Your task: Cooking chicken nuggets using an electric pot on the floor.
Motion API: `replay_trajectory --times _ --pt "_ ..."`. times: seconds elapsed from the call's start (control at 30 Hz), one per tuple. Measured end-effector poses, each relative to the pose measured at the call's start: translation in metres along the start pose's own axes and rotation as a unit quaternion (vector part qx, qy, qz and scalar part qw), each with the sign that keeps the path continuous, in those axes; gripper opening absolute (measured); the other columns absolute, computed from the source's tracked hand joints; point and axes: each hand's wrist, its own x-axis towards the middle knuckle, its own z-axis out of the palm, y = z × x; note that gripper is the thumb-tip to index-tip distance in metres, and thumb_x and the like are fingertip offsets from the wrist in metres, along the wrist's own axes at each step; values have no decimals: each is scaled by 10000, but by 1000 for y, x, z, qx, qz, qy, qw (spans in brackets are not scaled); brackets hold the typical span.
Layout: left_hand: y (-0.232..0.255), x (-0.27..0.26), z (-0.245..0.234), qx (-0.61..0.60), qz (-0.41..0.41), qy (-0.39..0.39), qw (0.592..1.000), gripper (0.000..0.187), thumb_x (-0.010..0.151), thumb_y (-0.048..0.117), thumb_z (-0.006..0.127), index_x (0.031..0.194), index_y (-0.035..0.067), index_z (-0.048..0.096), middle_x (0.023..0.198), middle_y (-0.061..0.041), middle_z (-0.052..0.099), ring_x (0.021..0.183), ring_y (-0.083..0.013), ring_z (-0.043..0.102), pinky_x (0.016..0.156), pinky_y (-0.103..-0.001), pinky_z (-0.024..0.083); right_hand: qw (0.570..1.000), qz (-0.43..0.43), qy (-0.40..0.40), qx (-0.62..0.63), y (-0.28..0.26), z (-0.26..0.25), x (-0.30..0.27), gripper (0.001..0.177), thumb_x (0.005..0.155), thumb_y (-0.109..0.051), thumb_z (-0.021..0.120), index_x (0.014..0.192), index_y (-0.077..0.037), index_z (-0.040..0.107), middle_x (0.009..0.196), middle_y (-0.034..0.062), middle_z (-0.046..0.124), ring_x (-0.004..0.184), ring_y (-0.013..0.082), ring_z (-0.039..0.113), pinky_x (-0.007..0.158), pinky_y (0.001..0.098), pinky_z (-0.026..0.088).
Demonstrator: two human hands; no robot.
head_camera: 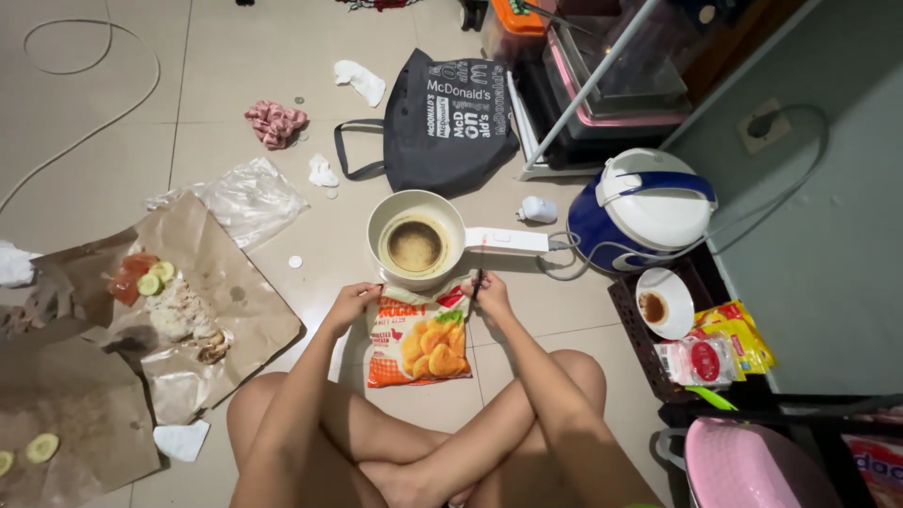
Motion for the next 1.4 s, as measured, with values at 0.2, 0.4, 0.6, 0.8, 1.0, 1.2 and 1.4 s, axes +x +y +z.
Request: replay_trajectory --times 0.2,0.4,0.6,0.8,1.0,1.2,1.4 --pt "47 -26 -12 -90 44 -2 995 223 964 310 660 881 111 716 783 52 643 717 -73 596 655 -258 526 989 -95 -110 17 -53 -31 -34 341 729 49 864 929 -62 611 792 11 625 685 128 610 608 275 521" --pt "63 -28 -16 -73 89 12 993 196 975 292 668 929 119 746 821 45 649 724 -74 563 677 -245 509 980 -148 -123 -44 -72 -37 -43 343 735 41 875 962 -59 638 846 -9 623 763 82 597 657 248 510" --pt "128 -85 1 61 215 22 974 367 888 355 741 1140 96 683 1026 -5 682 864 -96 648 767 -309 550 972 -172 -154 -37 -74 -35 -45 347 740 48 869 979 -55 640 903 8 661 830 87 632 722 237 537" --pt "178 -103 72 503 519 190 665 607 749 538 733 1190 122 699 1178 -75 730 1106 -274 677 1037 -510 346 976 -155 -149 -29 -77 -30 -43 319 753 39 848 963 -56 629 875 10 669 821 101 660 752 263 583" --pt "169 -37 91 608 240 29 756 312 939 503 687 1105 257 783 950 -53 766 934 -242 722 932 -421 522 970 -167 -148 -94 -102 -43 -38 360 773 43 849 1001 -52 587 935 13 643 866 95 643 774 250 567" --pt "174 -13 85 533 230 -31 813 296 856 465 726 1024 236 809 975 -49 767 877 -284 724 744 -451 569 879 -91 -159 -439 -160 -108 -42 743 661 -346 991 1161 -71 514 930 90 538 823 221 559 728 367 495" --pt "179 -18 88 500 261 -26 825 218 872 380 738 972 207 825 973 -42 770 879 -288 719 756 -447 566 705 -58 -192 -680 -222 -113 -69 905 624 -741 798 1265 -143 574 1081 105 715 993 296 708 835 400 537"
